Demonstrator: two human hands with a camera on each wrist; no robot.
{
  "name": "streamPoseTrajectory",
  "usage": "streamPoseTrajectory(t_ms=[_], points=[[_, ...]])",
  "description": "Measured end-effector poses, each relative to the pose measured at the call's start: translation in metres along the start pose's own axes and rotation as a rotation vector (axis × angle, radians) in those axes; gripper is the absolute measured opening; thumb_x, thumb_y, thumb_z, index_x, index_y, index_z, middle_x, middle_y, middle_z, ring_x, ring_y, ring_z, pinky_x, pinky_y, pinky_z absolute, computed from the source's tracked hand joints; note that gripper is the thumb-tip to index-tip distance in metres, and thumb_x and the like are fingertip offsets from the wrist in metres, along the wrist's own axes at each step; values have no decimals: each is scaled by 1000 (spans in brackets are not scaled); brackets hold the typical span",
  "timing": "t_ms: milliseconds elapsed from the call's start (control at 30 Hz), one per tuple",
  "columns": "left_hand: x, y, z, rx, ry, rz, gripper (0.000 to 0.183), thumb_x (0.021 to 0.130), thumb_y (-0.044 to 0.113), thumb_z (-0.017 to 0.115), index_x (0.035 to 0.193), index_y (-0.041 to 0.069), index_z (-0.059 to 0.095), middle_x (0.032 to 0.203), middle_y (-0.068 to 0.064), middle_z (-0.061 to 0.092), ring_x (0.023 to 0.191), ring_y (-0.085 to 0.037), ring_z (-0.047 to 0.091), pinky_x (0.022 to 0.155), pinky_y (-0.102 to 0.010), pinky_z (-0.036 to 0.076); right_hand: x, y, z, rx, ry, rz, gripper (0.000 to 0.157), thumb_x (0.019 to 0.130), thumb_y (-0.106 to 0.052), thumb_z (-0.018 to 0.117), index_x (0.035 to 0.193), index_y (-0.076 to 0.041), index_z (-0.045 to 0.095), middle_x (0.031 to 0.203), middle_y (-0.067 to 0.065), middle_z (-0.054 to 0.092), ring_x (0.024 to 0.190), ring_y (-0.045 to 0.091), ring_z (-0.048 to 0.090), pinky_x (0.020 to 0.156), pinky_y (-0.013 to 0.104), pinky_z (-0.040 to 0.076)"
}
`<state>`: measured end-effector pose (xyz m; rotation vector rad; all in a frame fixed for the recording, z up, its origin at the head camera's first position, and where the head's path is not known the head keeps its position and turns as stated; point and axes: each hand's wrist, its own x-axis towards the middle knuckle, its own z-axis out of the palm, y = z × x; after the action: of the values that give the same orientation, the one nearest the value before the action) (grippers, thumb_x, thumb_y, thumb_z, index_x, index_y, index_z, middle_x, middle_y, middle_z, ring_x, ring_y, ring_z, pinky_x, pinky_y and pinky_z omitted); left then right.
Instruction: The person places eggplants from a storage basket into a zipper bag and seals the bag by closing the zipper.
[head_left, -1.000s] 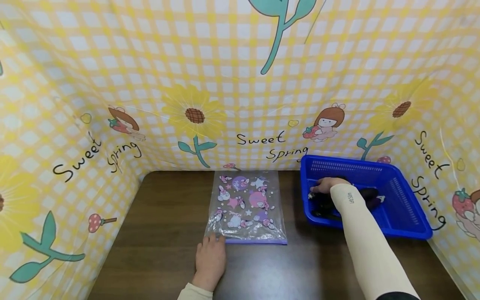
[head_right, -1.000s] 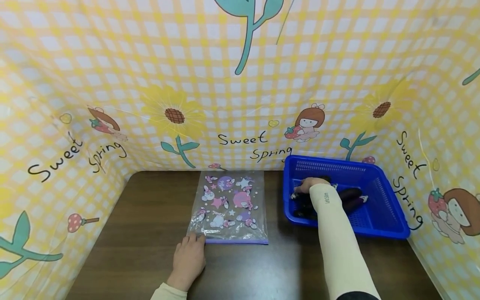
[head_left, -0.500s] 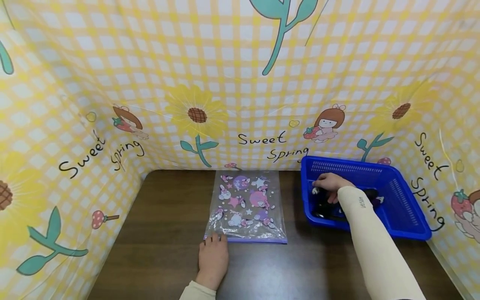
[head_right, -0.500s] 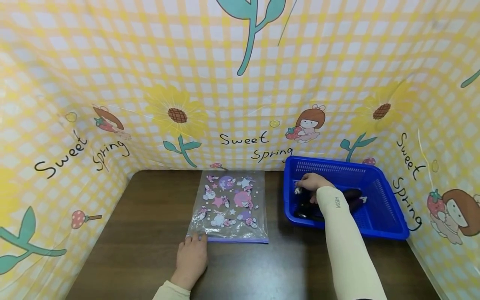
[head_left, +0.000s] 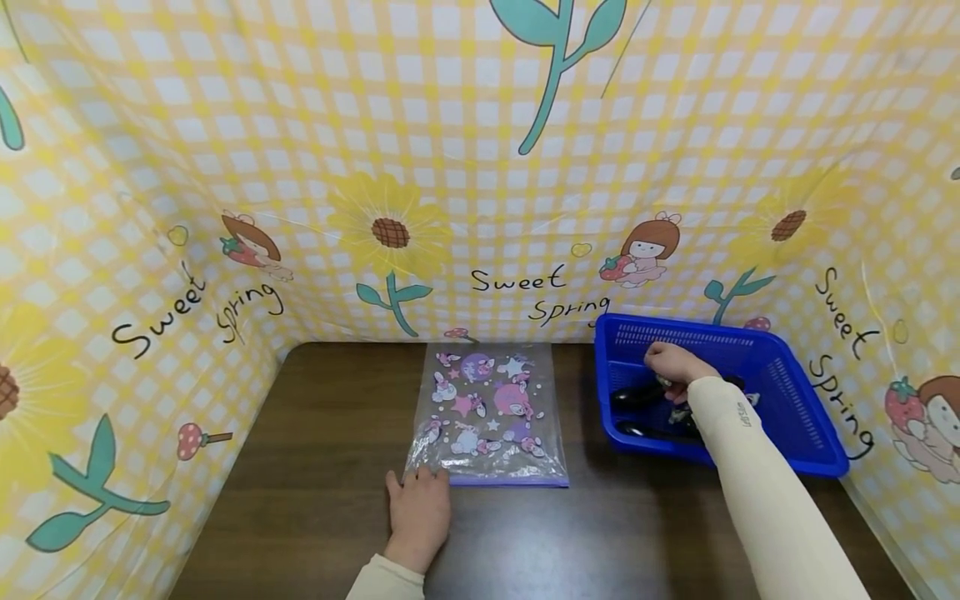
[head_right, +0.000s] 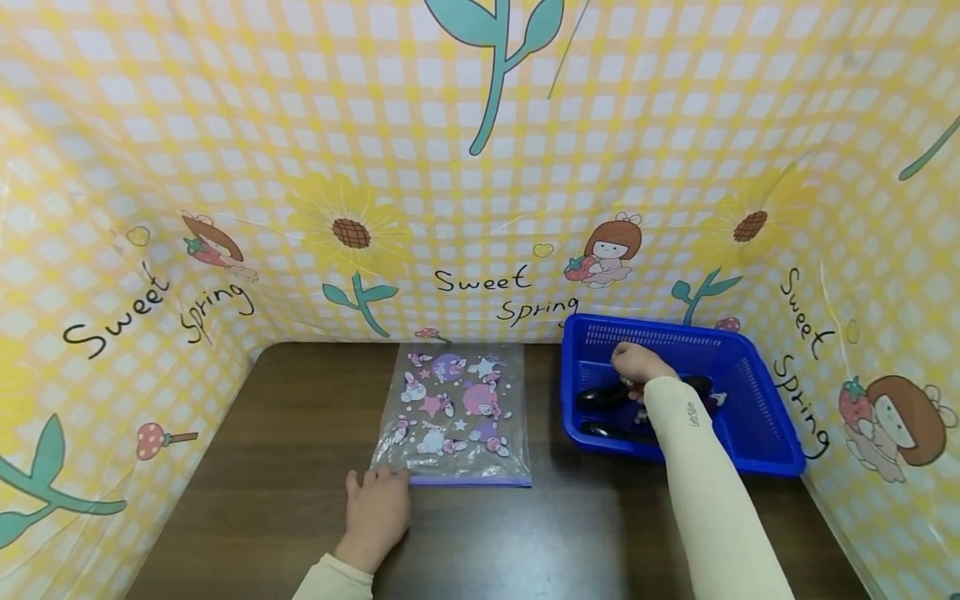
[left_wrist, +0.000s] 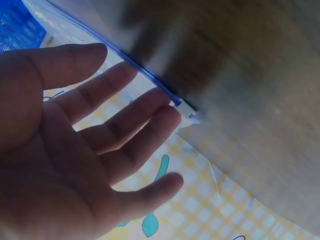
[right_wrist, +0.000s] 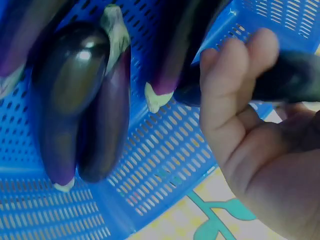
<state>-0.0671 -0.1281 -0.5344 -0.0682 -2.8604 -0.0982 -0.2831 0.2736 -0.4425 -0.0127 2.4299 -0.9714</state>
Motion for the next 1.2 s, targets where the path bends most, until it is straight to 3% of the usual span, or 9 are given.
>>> streamPoseTrajectory(t_ms=[133, 233, 333, 400, 467, 600, 767, 967, 1200], points=[[1, -2, 1, -18, -2, -7, 7, 84, 6, 63, 86, 5, 70, 85, -20, 62, 86, -40, 62, 92, -72, 34, -8, 3, -3, -8, 21, -25, 27, 105, -23, 27, 120, -1, 34, 57, -1, 33, 46, 14, 34, 43, 30, 35], [4, -2, 1, -27, -1, -1, 5, 83, 7, 67, 86, 5, 70, 86, -20, 63, 86, -40, 62, 92, -73, 34, -13, 3, -6, -28, 56, -9, 43, 104, -25, 26, 137, 3, 24, 56, -1, 33, 45, 13, 29, 44, 30, 31], [7, -1, 3, -64, -4, 44, 12, 80, 9, 73, 90, 4, 70, 89, -19, 65, 87, -38, 62, 88, -67, 40, -18, 2, -8, -61, 102, 18, 61, 104, -28, 28, 151, 7, 13, 60, 3, 38, 45, 14, 31, 45, 32, 34], [10, 1, 5, -101, -15, 99, 16, 79, 10, 76, 93, 5, 70, 91, -17, 65, 88, -36, 62, 83, -61, 44, -22, 1, -7, -121, 138, 12, 63, 105, -29, 31, 151, 11, 16, 71, 12, 48, 52, 21, 42, 50, 38, 40], [12, 3, 8, -152, -32, 160, 20, 78, 10, 77, 96, 6, 69, 94, -14, 64, 89, -34, 61, 79, -56, 47, -27, -2, -5, -193, 175, -4, 64, 106, -29, 34, 151, 14, 19, 92, 27, 55, 69, 33, 55, 62, 47, 47], [17, 7, 15, -222, -67, 271, 23, 79, 9, 77, 100, 9, 68, 98, -9, 61, 89, -29, 60, 74, -49, 51, -33, -7, 0, -310, 221, -44, 62, 107, -26, 37, 145, 21, 24, 131, 43, 45, 107, 48, 54, 84, 58, 45], [18, 11, 19, -227, -57, 343, 22, 78, 11, 79, 97, 10, 67, 92, -7, 57, 82, -26, 58, 66, -44, 51, -37, -10, 7, -327, 247, -101, 57, 105, -18, 43, 142, 22, 29, 122, 42, 52, 95, 44, 60, 75, 54, 48], [21, 13, 22, -204, -63, 338, 17, 79, 8, 77, 93, 9, 69, 86, -6, 57, 76, -25, 57, 57, -40, 49, -38, -10, 16, -354, 327, -206, 49, 99, -9, 49, 136, 21, 38, 113, 38, 54, 91, 43, 59, 76, 56, 48], [25, 14, 29, -167, 28, 368, 10, 79, 7, 76, 84, 8, 67, 81, -7, 57, 68, -25, 56, 49, -37, 47, -48, -11, 25, -333, 422, -189, 57, 102, -30, 46, 147, 5, 39, 123, 28, 54, 94, 38, 55, 76, 53, 44]])
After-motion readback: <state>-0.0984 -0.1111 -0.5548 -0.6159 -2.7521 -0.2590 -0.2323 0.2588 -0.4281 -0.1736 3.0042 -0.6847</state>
